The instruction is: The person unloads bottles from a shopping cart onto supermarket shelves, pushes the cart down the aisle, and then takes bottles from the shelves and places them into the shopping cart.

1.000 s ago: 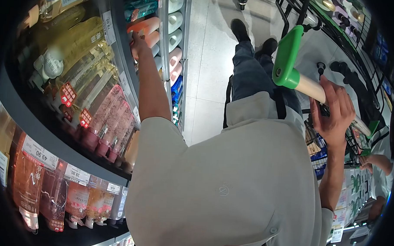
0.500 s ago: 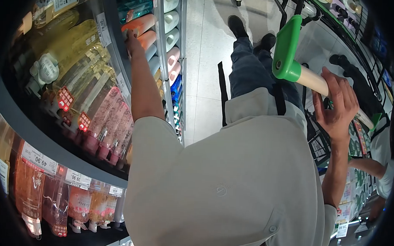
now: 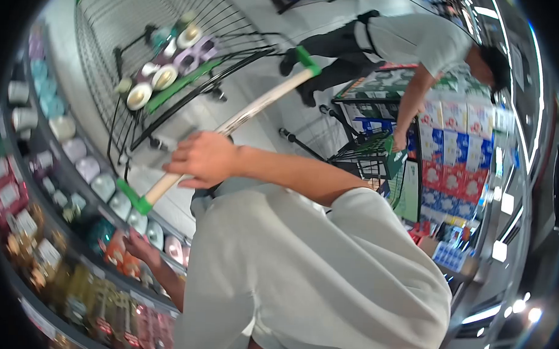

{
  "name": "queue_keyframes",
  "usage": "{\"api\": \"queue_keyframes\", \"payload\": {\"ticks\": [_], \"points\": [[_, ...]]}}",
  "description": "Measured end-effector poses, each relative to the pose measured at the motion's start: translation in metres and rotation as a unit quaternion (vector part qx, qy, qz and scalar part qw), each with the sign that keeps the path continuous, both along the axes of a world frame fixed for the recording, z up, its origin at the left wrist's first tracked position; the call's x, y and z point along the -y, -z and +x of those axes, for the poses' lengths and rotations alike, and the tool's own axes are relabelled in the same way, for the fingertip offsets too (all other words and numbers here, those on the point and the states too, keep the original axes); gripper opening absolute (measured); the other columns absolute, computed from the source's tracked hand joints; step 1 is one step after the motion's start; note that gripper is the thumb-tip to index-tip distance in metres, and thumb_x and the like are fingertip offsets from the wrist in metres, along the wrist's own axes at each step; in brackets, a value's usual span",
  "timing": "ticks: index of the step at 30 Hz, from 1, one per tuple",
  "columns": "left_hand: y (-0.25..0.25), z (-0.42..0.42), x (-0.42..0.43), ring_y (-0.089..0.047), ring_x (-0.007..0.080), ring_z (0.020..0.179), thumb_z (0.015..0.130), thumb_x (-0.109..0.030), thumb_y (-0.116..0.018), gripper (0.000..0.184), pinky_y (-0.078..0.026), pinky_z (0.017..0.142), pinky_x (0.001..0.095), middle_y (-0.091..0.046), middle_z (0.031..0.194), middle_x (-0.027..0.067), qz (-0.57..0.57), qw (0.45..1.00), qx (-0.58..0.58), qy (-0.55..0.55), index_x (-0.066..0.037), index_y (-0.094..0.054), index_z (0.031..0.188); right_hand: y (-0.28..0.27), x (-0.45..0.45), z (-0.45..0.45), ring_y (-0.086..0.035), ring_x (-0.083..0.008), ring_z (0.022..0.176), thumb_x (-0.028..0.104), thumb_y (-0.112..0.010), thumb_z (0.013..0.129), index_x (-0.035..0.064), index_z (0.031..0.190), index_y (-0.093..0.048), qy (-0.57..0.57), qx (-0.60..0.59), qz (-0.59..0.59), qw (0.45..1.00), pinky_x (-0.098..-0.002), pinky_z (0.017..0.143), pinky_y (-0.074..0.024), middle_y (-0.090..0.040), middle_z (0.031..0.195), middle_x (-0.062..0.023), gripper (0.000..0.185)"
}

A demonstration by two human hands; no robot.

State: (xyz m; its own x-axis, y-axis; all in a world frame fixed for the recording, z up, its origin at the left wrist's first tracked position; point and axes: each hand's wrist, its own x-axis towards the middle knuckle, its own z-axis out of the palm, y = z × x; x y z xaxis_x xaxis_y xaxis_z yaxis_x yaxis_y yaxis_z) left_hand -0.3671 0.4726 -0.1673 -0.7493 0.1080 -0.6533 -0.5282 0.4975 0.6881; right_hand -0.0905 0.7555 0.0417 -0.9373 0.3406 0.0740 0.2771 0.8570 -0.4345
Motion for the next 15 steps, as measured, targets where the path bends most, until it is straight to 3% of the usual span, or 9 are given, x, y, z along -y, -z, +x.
{"api": "queue_keyframes", "payload": {"ticks": [5, 7, 8, 9, 11, 15], "points": [[-0.077, 0.034, -0.076, -0.053, 0.0297, 0.117, 0.098, -0.027, -0.062, 0.060, -0.043, 0.104, 0.0458, -0.054, 0.135, 0.0127, 0.152, 0.970, 0.093, 0.163, -0.005, -0.044, 0.151, -0.018, -0.021, 0.034, -0.063, -0.0296, 0.089, 0.040, -0.067, 0.092, 0.0096, 0.113, -0.066, 0.075, -0.097, -0.014, 0.992, -0.0442, 0.078, -0.0506, -0.065, 0.093, -0.0069, 0.037], [-0.098, 0.029, -0.091, -0.059, 0.0215, 0.110, 0.100, -0.026, -0.065, 0.059, -0.048, 0.100, 0.0426, -0.059, 0.128, 0.0104, 0.163, 0.954, -0.006, 0.253, -0.003, -0.044, 0.150, -0.018, -0.034, 0.053, -0.065, -0.0333, 0.093, 0.035, -0.069, 0.091, 0.0073, 0.109, -0.069, 0.156, -0.144, -0.027, 0.977, -0.0465, 0.083, -0.0509, -0.068, 0.095, -0.0118, 0.033], [-0.109, 0.020, -0.097, -0.061, 0.0173, 0.109, 0.101, -0.020, -0.064, 0.054, -0.050, 0.096, 0.0355, -0.061, 0.124, 0.0066, 0.168, 0.946, -0.014, 0.275, -0.002, -0.045, 0.149, -0.016, -0.041, 0.066, -0.066, -0.0352, 0.094, 0.031, -0.069, 0.092, 0.0061, 0.111, -0.069, 0.198, -0.166, -0.026, 0.966, -0.0464, 0.083, -0.0518, -0.069, 0.098, -0.0146, 0.031], [-0.117, 0.014, -0.101, -0.063, 0.0149, 0.105, 0.102, -0.016, -0.064, 0.049, -0.051, 0.093, 0.0301, -0.064, 0.119, 0.0043, 0.190, 0.948, -0.051, 0.250, -0.004, -0.048, 0.147, -0.016, -0.050, 0.076, -0.067, -0.0364, 0.092, 0.028, -0.069, 0.092, 0.0045, 0.111, -0.070, 0.227, -0.136, -0.027, 0.964, -0.0469, 0.082, -0.0524, -0.070, 0.097, -0.0158, 0.030], [-0.168, 0.017, -0.121, -0.063, 0.0118, 0.100, 0.102, -0.016, -0.065, 0.039, -0.053, 0.088, 0.0305, -0.067, 0.114, 0.0040, 0.154, 0.966, -0.070, 0.197, -0.006, -0.056, 0.138, -0.007, -0.059, 0.092, -0.067, -0.0370, 0.087, 0.028, -0.066, 0.095, 0.0027, 0.106, -0.071, 0.291, -0.087, -0.014, 0.953, -0.0461, 0.075, -0.0539, -0.070, 0.091, -0.0161, 0.028], [-0.211, 0.011, -0.133, -0.062, 0.0126, 0.097, 0.101, -0.013, -0.065, 0.036, -0.053, 0.088, 0.0295, -0.067, 0.115, 0.0053, 0.150, 0.972, -0.114, 0.142, -0.003, -0.058, 0.135, -0.022, -0.062, 0.071, -0.068, -0.0287, 0.084, 0.026, -0.067, 0.093, 0.0097, 0.109, -0.073, 0.248, 0.010, -0.033, 0.968, -0.0421, 0.070, -0.0550, -0.071, 0.091, -0.0069, 0.023]]}}
